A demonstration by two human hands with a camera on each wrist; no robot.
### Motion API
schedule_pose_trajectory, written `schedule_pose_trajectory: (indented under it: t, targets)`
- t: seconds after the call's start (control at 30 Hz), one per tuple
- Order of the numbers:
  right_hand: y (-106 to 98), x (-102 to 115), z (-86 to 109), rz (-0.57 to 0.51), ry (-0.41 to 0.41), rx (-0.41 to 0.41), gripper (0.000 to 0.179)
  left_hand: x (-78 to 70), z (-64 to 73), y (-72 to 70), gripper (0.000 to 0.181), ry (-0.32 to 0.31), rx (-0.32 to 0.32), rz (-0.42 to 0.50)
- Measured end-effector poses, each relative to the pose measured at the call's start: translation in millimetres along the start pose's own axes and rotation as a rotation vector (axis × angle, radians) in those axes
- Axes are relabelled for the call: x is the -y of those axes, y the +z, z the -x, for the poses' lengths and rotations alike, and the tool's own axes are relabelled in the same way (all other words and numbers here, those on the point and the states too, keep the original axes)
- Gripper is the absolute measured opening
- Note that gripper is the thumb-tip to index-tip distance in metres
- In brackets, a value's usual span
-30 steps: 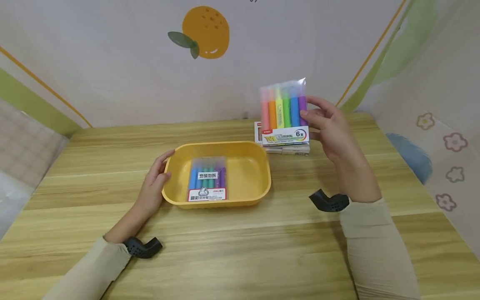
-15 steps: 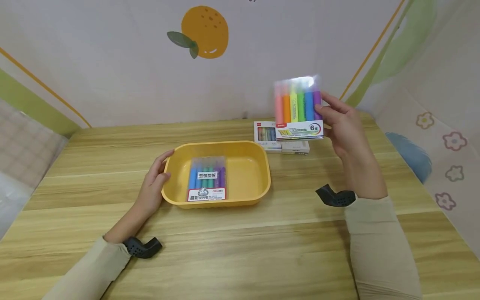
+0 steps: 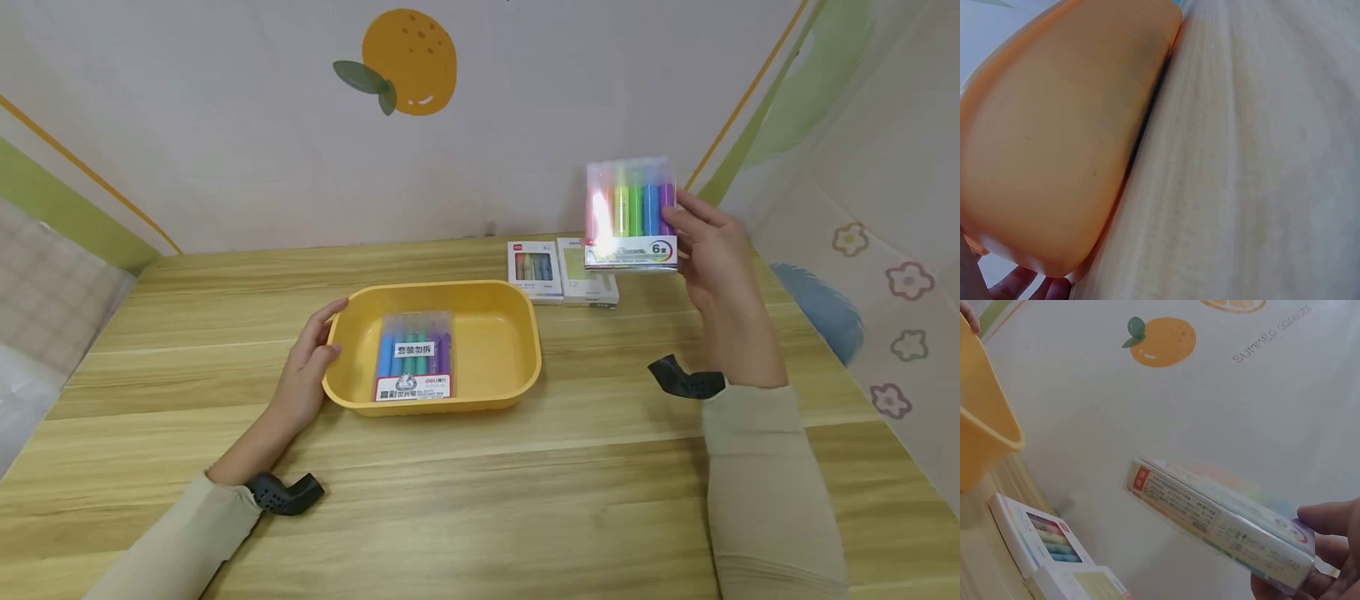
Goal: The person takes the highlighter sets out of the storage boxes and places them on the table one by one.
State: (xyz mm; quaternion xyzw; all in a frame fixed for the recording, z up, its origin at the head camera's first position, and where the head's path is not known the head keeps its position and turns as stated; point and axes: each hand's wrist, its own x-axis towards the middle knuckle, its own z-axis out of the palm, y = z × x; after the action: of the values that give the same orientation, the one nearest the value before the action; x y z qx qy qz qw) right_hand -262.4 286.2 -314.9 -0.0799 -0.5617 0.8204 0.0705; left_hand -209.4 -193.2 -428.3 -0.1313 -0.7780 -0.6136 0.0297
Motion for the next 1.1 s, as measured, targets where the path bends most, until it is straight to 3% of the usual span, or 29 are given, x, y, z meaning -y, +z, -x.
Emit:
schedule_pose_trajectory:
  t: [0.5,1.1]
  targets:
    - [-23.7,-8.6,-21.0,-0.101,0.114,-0.126,0.049,-2.3,0.4,-1.1,0.059,-0.009,0.008,-0.047]
    - [-42.7,-28.5,-32.6,-0.021,0.148,-0.236,0.043,-3.2,0.3,0.3,0.060,-0.030,-0.005,-0.020]
